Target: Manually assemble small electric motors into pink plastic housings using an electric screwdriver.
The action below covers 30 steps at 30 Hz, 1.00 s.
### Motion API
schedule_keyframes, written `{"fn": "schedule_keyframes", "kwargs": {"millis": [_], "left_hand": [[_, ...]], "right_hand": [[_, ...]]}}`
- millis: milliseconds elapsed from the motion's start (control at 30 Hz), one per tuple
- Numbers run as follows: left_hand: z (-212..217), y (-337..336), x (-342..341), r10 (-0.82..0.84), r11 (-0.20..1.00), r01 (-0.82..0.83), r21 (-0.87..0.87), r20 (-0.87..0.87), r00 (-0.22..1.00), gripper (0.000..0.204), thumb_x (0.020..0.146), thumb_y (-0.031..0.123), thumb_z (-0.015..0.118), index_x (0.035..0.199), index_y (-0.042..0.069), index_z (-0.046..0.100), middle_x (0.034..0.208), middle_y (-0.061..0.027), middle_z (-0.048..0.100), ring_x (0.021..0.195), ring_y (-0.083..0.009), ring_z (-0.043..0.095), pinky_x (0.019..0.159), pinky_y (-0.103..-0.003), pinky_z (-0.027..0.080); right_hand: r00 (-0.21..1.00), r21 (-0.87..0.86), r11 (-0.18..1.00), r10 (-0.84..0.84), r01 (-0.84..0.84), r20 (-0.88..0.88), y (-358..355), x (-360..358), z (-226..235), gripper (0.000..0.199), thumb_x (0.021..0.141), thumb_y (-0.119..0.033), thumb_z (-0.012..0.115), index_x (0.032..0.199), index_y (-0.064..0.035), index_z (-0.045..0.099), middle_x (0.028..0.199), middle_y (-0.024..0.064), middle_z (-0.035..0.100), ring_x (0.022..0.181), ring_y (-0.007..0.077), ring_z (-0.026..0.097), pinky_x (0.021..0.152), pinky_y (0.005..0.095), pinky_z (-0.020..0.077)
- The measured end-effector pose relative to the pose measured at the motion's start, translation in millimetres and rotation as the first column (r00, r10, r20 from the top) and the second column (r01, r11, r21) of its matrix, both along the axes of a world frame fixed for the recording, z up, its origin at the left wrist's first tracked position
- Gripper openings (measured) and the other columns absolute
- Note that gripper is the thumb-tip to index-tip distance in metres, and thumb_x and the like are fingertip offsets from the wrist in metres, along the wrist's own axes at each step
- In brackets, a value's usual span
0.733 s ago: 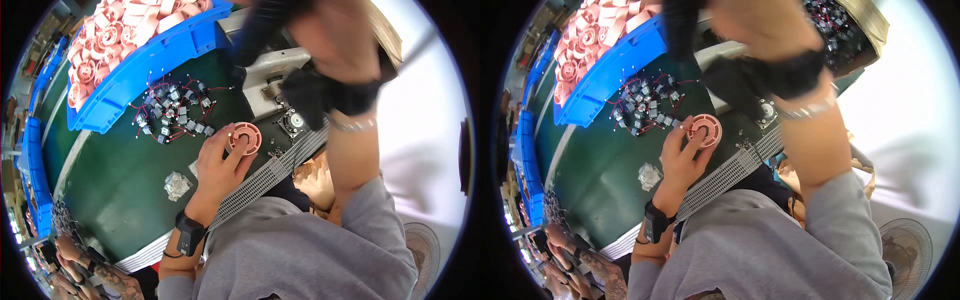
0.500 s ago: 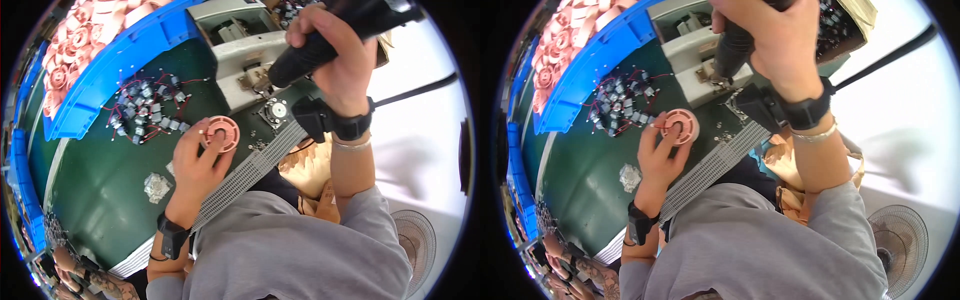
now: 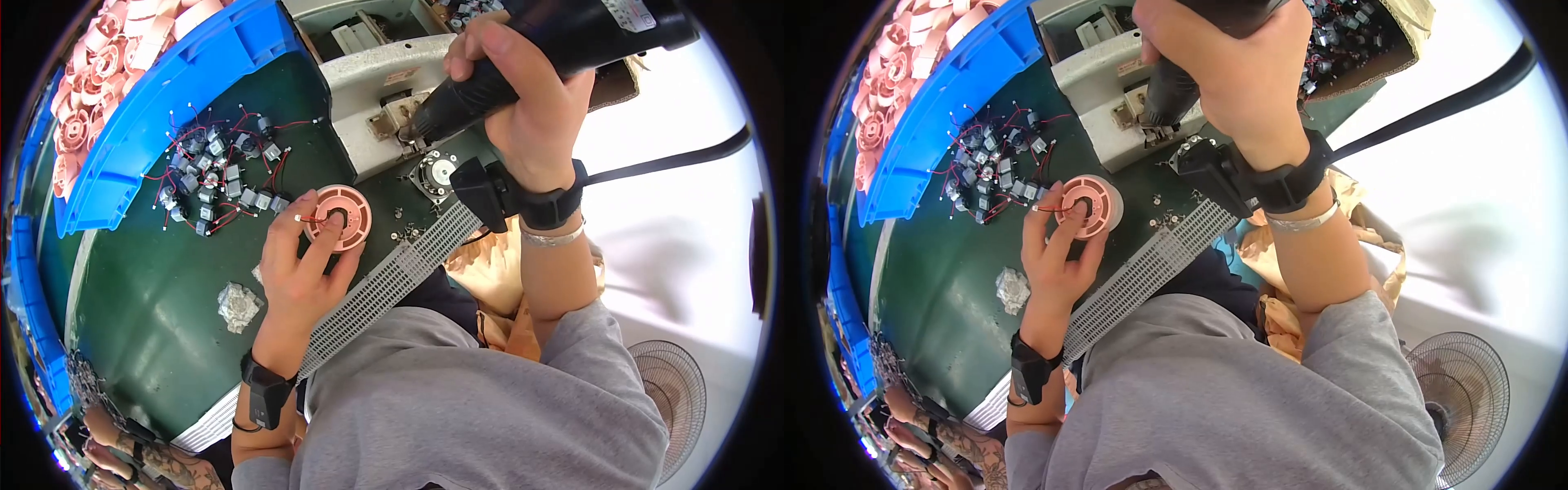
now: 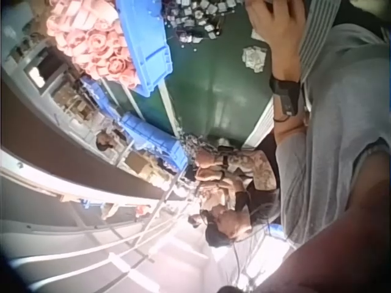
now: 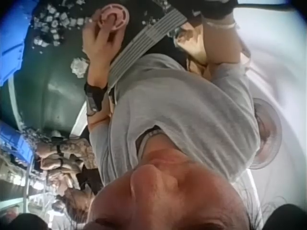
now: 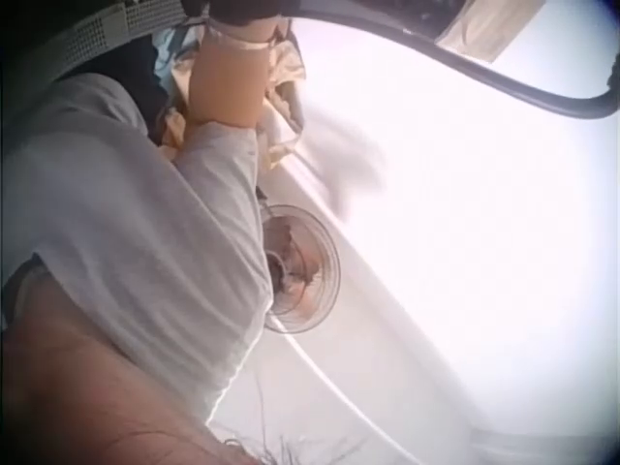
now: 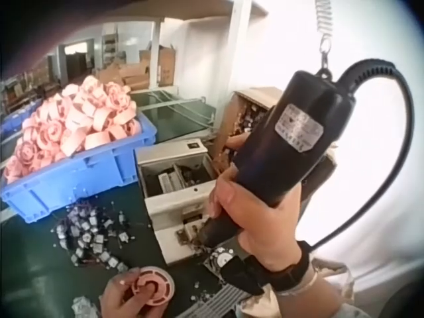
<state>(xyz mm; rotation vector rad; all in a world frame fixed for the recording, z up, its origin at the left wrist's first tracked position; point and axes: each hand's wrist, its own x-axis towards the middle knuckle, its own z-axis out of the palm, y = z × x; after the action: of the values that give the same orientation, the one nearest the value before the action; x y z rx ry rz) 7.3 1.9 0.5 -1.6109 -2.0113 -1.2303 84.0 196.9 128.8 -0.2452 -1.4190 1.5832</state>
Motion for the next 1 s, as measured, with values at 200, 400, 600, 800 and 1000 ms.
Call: {"fn": "schedule_keyframes", "kwargs": {"millis": [200,400,600,800,1000], "left_hand": [[-1,-1,-3,-0.007,1.000,0.007,-0.007,0.007,1.000,0.041,0.061,0.016,0.081,0.098,0.007,0.064,0.113,-0.0189,0.056,0.094,-0.0322,0.059,0.074,-0.037,0.051],[-3,4,0,-0.008,1.000,0.008,-0.007,0.032,0.999,0.044,0.059,0.021,0.082,0.098,0.011,0.063,0.110,-0.0159,0.058,0.087,-0.0298,0.060,0.070,-0.036,0.050],[1,3,-2,0.019,1.000,-0.019,0.018,0.013,1.000,0.042,0.059,0.018,0.081,0.097,0.011,0.063,0.109,-0.0131,0.059,0.080,-0.0253,0.059,0.067,-0.034,0.049],[-1,3,-1,0.025,1.000,-0.025,0.008,0.011,1.000,0.039,0.059,0.019,0.080,0.093,0.011,0.063,0.108,-0.0120,0.060,0.078,-0.0234,0.059,0.068,-0.034,0.049],[-4,3,-2,0.022,0.999,-0.022,0.027,0.025,0.999,0.039,0.059,0.020,0.080,0.092,0.010,0.063,0.107,-0.0123,0.060,0.078,-0.0233,0.059,0.068,-0.034,0.049]], "right_hand": [[0.990,0.269,0.955,0.140,-0.125,-0.037,5,12,-13,0.030,0.078,0.003,0.051,0.108,0.0053,0.048,0.066,0.0111,0.053,0.059,0.0212,0.053,0.059,0.0323,0.0443],[0.928,-0.040,0.931,0.356,-0.362,-0.110,-7,18,16,0.012,0.084,-0.009,0.046,0.085,0.0022,0.048,0.078,0.0104,0.053,0.062,0.0213,0.053,0.064,0.0365,0.0443],[0.909,-0.021,0.909,0.417,-0.416,0.009,-43,-12,19,0.051,0.073,0.003,0.063,0.118,0.0058,0.038,0.064,0.0105,0.055,0.054,0.0170,0.055,0.052,0.0267,0.0448],[0.842,0.216,0.818,0.538,-0.534,0.044,-30,-11,1,0.011,0.084,-0.008,0.046,0.082,0.0022,0.048,0.077,0.0112,0.053,0.062,0.0208,0.053,0.065,0.0363,0.0453],[0.828,0.139,0.817,0.559,-0.559,0.047,-31,-12,1,0.012,0.084,-0.009,0.047,0.079,0.0022,0.048,0.077,0.0113,0.053,0.063,0.0203,0.054,0.066,0.0363,0.0465]]}}
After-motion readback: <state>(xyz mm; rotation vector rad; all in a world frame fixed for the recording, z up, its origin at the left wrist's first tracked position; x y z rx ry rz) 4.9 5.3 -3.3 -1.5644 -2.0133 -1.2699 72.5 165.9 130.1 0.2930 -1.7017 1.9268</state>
